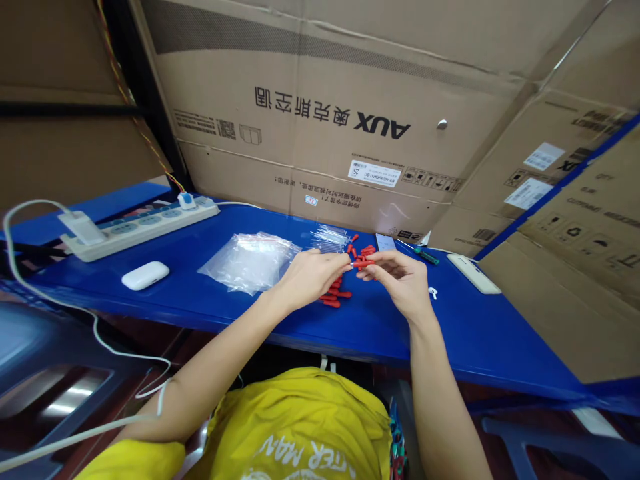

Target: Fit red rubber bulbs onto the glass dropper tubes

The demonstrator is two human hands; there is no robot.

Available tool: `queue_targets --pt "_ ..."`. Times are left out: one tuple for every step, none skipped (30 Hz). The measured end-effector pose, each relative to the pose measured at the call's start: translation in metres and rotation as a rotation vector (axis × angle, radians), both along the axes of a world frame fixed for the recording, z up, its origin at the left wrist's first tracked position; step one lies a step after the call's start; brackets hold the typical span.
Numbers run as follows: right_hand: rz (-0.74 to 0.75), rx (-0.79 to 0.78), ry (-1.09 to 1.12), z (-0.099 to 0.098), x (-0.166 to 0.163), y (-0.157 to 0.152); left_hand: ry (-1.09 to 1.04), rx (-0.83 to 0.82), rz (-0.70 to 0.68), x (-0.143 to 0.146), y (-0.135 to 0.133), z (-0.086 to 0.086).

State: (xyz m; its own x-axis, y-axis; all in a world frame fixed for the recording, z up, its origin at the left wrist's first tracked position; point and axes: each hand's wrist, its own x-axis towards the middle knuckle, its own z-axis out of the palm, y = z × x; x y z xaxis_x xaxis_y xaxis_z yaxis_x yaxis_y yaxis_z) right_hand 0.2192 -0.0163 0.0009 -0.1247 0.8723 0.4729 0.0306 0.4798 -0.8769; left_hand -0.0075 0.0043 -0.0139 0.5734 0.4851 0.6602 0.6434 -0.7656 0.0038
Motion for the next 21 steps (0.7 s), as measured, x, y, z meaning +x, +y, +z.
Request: queue_targets --pt "0.0 -0.004 0.001 -0.0002 -0.0006 -0.0002 -0.002 0.009 -0.011 0.0 0.0001 0.0" --pt "-0.001 -0.008 -0.002 -0.0002 -0.0013 -0.0006 -0.004 0.02 -0.022 0.0 0.0001 0.0" --pt "-0.003 -0.01 -0.004 -0.0001 -0.002 -0.0009 -0.007 0.029 -0.03 0.0 0.0001 0.0" --pt "-0.004 -0.011 -0.007 0.0001 -0.0027 -0.0013 -0.008 0.035 -0.035 0.0001 0.0 0.0" --pt "-0.005 -0.011 -0.008 0.0003 -0.0033 -0.0017 -0.008 0.038 -0.035 0.0001 -0.0001 -0.0001" --pt "-0.004 -0.011 -0.01 0.0006 -0.0038 -0.002 -0.006 0.04 -0.035 0.0002 -0.0002 -0.0003" --pt "-0.003 -0.009 -0.012 0.0009 -0.0041 -0.0022 -0.006 0.042 -0.035 0.0002 -0.0003 -0.0004" --pt "-0.001 -0.006 -0.014 0.0012 -0.0043 -0.0023 -0.006 0.044 -0.038 0.0001 -0.0003 -0.0006" --pt "0.0 -0.003 -0.018 0.0013 -0.0043 -0.0024 -0.006 0.046 -0.042 0.0001 -0.0003 -0.0009" --pt "-0.001 0.001 -0.024 0.0014 -0.0043 -0.0023 -0.009 0.049 -0.047 0.0 -0.0002 -0.0011" --pt "-0.003 0.004 -0.031 0.0014 -0.0043 -0.0023 -0.011 0.053 -0.052 0.0 0.0 -0.0014" --pt "-0.006 0.007 -0.039 0.0014 -0.0043 -0.0022 -0.013 0.055 -0.056 0.0 0.0002 -0.0017" --pt "-0.009 0.01 -0.046 0.0013 -0.0044 -0.0021 -0.014 0.057 -0.058 0.0 0.0004 -0.002" --pt "-0.012 0.012 -0.052 0.0012 -0.0045 -0.002 -0.015 0.06 -0.059 0.0 0.0007 -0.0022" --pt "-0.015 0.013 -0.057 0.0011 -0.0046 -0.002 -0.015 0.064 -0.06 0.0001 0.0009 -0.0025" --pt "-0.017 0.013 -0.061 0.001 -0.0048 -0.002 -0.015 0.067 -0.061 0.0001 0.0012 -0.0026" --pt "-0.018 0.014 -0.064 0.0009 -0.005 -0.002 -0.014 0.068 -0.06 0.0001 0.0014 -0.0027" --pt "-0.018 0.015 -0.066 0.0008 -0.0052 -0.0021 -0.013 0.067 -0.06 0.0001 0.0015 -0.0027" --pt "-0.019 0.016 -0.069 0.0007 -0.0054 -0.0023 -0.01 0.062 -0.058 0.0001 0.0015 -0.0026" --pt "-0.018 0.018 -0.071 0.0007 -0.0055 -0.0025 -0.006 0.055 -0.056 0.0 0.0014 -0.0025" --pt "-0.016 0.02 -0.072 0.0007 -0.0057 -0.0027 -0.002 0.046 -0.052 -0.0002 0.0012 -0.0022"
